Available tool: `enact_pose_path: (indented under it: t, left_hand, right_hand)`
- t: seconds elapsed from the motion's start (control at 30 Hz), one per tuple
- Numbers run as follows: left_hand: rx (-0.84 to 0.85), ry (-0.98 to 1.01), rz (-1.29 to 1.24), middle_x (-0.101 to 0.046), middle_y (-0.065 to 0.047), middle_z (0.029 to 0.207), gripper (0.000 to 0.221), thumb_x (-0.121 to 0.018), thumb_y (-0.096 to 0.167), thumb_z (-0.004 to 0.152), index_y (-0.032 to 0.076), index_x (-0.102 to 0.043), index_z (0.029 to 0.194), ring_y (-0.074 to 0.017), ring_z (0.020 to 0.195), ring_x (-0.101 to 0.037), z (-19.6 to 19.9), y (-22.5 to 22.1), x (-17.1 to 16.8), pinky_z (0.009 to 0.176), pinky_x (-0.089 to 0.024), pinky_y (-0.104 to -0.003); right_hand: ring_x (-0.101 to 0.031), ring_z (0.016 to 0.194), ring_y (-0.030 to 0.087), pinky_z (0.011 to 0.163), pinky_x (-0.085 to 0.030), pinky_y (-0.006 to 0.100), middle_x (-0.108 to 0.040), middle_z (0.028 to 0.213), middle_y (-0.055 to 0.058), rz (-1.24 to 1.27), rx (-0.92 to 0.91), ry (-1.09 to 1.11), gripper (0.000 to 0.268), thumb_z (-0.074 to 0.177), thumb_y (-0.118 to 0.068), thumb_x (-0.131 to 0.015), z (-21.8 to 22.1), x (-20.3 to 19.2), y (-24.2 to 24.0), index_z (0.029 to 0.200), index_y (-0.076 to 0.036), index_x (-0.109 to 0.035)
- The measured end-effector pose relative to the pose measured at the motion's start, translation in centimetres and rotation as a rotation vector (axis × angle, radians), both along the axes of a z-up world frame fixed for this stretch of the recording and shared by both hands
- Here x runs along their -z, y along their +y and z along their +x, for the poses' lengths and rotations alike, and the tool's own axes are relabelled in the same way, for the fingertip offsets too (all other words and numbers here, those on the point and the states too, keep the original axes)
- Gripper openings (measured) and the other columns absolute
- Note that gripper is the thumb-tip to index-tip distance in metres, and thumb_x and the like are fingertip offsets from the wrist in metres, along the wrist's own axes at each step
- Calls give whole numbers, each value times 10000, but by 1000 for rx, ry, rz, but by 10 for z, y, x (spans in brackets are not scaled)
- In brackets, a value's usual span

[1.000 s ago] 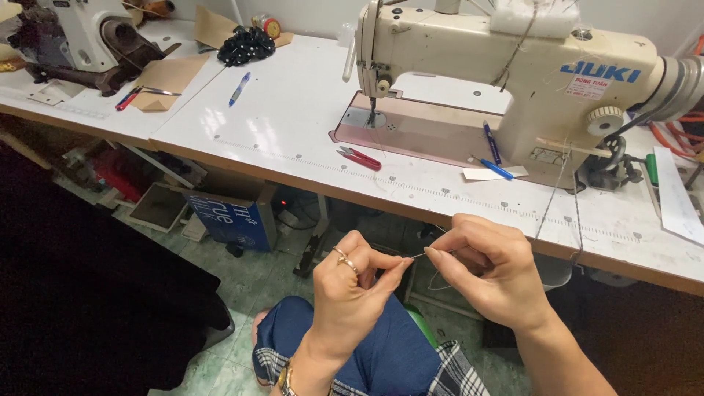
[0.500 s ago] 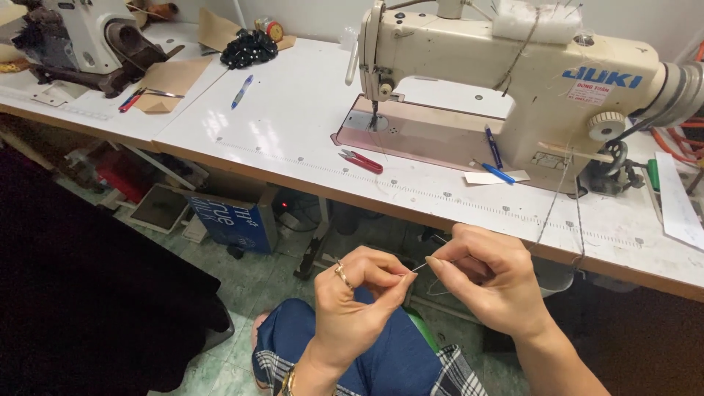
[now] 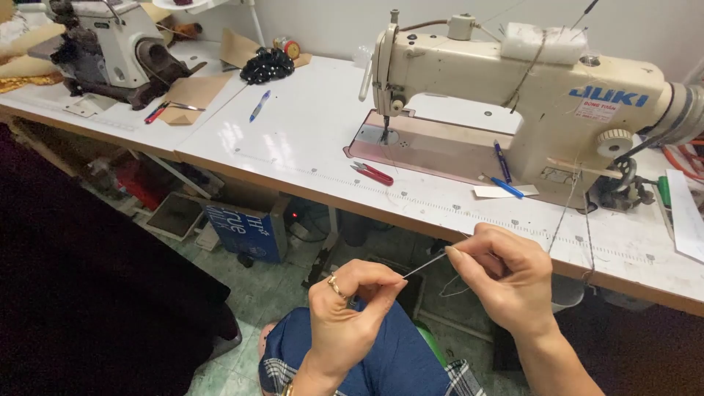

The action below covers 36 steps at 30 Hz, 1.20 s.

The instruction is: The person is seen adjusting a pink scarf on a mannequin, pinning it in place, and then moving to a sewing machine to thread a needle.

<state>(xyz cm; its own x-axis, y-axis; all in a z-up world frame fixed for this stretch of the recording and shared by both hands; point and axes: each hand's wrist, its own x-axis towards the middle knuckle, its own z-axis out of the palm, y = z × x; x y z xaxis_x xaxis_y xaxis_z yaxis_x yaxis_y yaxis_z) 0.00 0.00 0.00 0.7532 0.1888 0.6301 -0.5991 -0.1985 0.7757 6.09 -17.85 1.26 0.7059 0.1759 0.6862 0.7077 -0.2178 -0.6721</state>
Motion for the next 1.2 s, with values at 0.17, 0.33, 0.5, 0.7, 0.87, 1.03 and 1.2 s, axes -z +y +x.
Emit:
enact_pose_path:
  t: [0.17,0.33,0.5,0.7,0.87,1.03,1.2]
  left_hand:
    - [-89,-17,19,-722,-19,750,90,-749,21,784,103,-719,806,-86,662,-674,-1,16,-2,575,-540,-186]
    - [-256,17,54,-723,-10,735,84,-752,29,776,103,-715,793,-55,628,-649,-3,54,-11,568,-547,-159]
    - [-403,-9,70,-696,-21,749,89,-743,6,792,76,-691,775,-66,668,-632,-12,85,-37,619,-519,-174]
    - [-527,-91,85,-681,-63,785,101,-733,-21,816,46,-661,795,-98,713,-642,-27,114,-62,640,-526,-180]
    - [-586,-104,96,-679,-59,798,112,-737,-30,817,49,-658,824,-89,711,-642,-43,126,-76,650,-531,-176]
    - [-293,140,630,-710,1,811,77,-655,49,807,111,-683,843,-121,624,-617,-40,108,-79,577,-456,-252]
    - [-357,252,602,-674,27,687,109,-626,44,722,125,-676,776,-96,552,-566,-56,122,-91,523,-431,-251]
  right_hand:
    - [-440,606,97,500,-345,193,-548,754,62,178,-149,298,295,965,-148,-513,20,6,-12,1088,63,-679]
    - [-508,619,122,664,-439,211,-581,775,74,563,-38,490,291,969,-105,-545,38,10,-17,1197,48,-642]
    - [-573,656,118,631,-487,206,-627,825,97,649,-27,540,318,944,-91,-589,66,56,-20,1212,78,-614]
    - [-599,678,163,711,-539,273,-639,846,135,601,-11,631,318,932,-90,-606,75,82,-5,1195,88,-618]
    - [-738,859,276,772,-571,343,-791,939,239,-66,-164,917,330,885,-131,-589,75,78,28,1128,43,-731]
    - [-478,1327,197,1128,-334,363,-499,1449,130,-28,-960,484,609,875,-243,-587,23,3,113,1419,-49,-392]
    - [-447,541,130,509,-362,272,-594,628,64,39,-1136,708,226,880,-184,-642,5,-29,166,956,22,-698]
